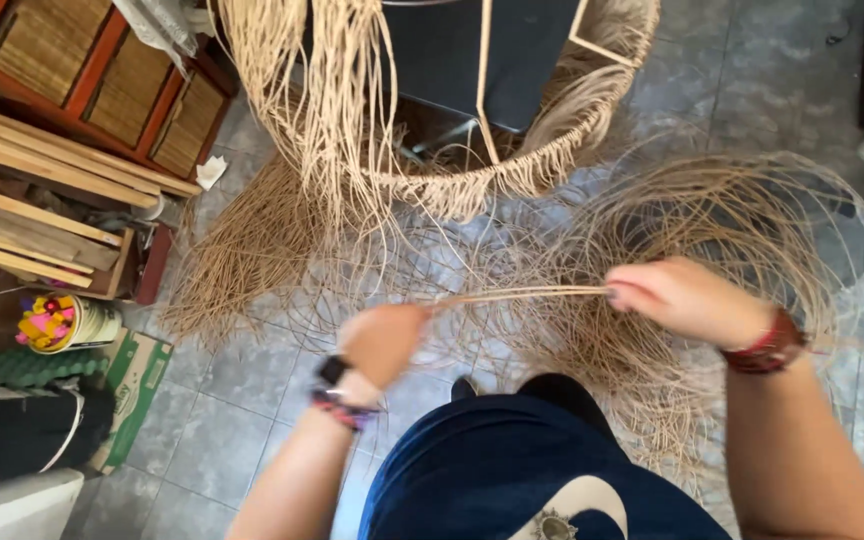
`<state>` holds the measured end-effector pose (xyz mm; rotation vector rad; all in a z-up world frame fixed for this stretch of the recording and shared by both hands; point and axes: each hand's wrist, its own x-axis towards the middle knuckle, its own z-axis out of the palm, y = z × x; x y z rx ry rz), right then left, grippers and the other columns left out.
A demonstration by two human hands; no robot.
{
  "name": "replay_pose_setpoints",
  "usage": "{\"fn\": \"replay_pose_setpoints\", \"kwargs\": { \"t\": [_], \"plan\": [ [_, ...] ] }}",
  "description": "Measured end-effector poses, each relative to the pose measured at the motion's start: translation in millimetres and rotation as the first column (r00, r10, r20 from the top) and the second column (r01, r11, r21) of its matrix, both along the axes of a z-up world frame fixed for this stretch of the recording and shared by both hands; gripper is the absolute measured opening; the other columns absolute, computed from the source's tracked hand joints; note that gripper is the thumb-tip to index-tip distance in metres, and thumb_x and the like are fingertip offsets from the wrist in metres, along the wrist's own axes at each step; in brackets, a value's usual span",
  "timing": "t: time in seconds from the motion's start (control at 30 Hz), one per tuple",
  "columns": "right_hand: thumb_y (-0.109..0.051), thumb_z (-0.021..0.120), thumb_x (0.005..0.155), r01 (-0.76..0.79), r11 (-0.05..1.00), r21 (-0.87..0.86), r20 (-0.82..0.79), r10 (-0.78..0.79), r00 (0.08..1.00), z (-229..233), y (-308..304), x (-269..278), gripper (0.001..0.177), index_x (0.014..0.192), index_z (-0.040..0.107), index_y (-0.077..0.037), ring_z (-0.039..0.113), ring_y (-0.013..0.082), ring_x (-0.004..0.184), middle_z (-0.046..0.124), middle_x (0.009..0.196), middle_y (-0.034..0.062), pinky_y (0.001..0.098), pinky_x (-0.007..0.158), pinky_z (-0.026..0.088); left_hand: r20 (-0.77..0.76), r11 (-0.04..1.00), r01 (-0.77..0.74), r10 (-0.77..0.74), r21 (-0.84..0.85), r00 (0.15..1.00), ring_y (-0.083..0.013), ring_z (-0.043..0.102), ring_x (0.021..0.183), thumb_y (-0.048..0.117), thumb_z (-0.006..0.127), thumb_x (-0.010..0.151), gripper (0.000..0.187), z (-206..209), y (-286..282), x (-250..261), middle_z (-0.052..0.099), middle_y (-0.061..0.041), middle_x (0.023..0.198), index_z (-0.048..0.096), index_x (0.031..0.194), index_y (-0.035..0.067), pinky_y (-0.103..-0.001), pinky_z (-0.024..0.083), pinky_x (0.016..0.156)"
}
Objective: Weaving natural fiber strands around a circular metal frame to create a decorative fringe for a furniture piece.
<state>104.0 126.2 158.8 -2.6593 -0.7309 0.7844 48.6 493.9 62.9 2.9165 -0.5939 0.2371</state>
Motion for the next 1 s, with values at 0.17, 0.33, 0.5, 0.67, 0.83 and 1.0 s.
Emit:
{"fn": "replay_pose_setpoints", "kwargs": {
  "t": [0.17, 0.33, 0.5, 0.67, 0.83, 1.0],
  "plan": [
    [-0.042, 0.047, 0.101, 0.012, 1.000, 0.005, -0.124, -0.011, 0.992, -3, 43, 30, 0.030, 0.087, 0.067, -0.024, 0.065, 0.0089, 0.064, 0.068, 0.072, -0.0086, 0.0282, 0.069, 0.054, -0.613, 0.932, -0.208, -0.018, -0.296, 0.790, -0.0316, 0.056, 0.130, 0.056, 0.067, 0.086, 0.077, 19, 18, 24, 0.057, -0.011, 0.146, 0.048, 0.148, 0.015, -0.049, 0.042, 0.106],
    [-0.026, 0.052, 0.102, -0.095, 0.979, 0.180, -0.160, 0.125, 0.979, -14, 97, 61, 0.029, 0.119, 0.072, -0.014, 0.078, 0.0237, 0.096, 0.081, 0.098, 0.0096, 0.0412, 0.093, 0.058, -0.398, 0.925, 0.024, -0.186, -0.379, 0.898, -0.0356, 0.071, 0.087, 0.031, 0.063, 0.093, 0.030, 61, -37, 41, 0.069, -0.010, 0.089, 0.054, 0.119, 0.020, -0.047, 0.057, 0.069],
    [-0.023, 0.049, 0.102, -0.070, 0.989, 0.129, -0.156, 0.090, 0.984, -17, 75, 142, 0.030, 0.112, 0.074, -0.011, 0.080, 0.0285, 0.097, 0.083, 0.097, 0.0110, 0.0435, 0.094, 0.059, -0.565, 0.957, -0.285, 0.261, 0.048, 0.782, -0.0356, 0.076, 0.086, 0.042, 0.049, 0.098, 0.027, 17, 47, 84, 0.075, -0.009, 0.079, 0.066, 0.099, 0.021, -0.049, 0.061, 0.072],
    [-0.025, 0.053, 0.101, -0.250, 0.945, 0.212, -0.171, 0.288, 0.942, -38, 131, 192, 0.026, 0.110, 0.074, -0.012, 0.078, 0.0278, 0.096, 0.081, 0.098, 0.0119, 0.0412, 0.091, 0.060, -0.518, 0.885, -0.176, -0.083, -0.431, 0.852, -0.0506, 0.069, 0.103, 0.035, 0.072, 0.087, 0.066, 96, -14, 144, 0.071, -0.030, 0.114, 0.052, 0.140, 0.001, -0.063, 0.055, 0.086],
    [-0.022, 0.049, 0.103, -0.360, 0.910, 0.205, -0.106, 0.387, 0.916, -32, 123, 262, 0.027, 0.118, 0.071, -0.016, 0.078, 0.0224, 0.091, 0.080, 0.097, 0.0058, 0.0376, 0.087, 0.061, -0.355, 0.896, -0.312, 0.193, -0.317, 0.915, -0.0321, 0.075, 0.074, 0.039, 0.059, 0.096, 0.019, 22, -41, 196, 0.076, -0.005, 0.079, 0.061, 0.110, 0.027, -0.046, 0.060, 0.059],
    [-0.014, 0.045, 0.101, -0.326, 0.922, 0.210, -0.159, 0.361, 0.919, -34, 98, 328, 0.038, 0.135, 0.063, -0.014, 0.078, 0.0261, 0.088, 0.080, 0.097, 0.0088, 0.0403, 0.085, 0.061, -0.264, 0.854, -0.323, 0.228, -0.407, 0.937, -0.0316, 0.074, 0.079, 0.025, 0.059, 0.097, 0.013, 26, 25, 232, 0.076, -0.002, 0.091, 0.067, 0.108, 0.028, -0.046, 0.060, 0.066]
  ]
}}
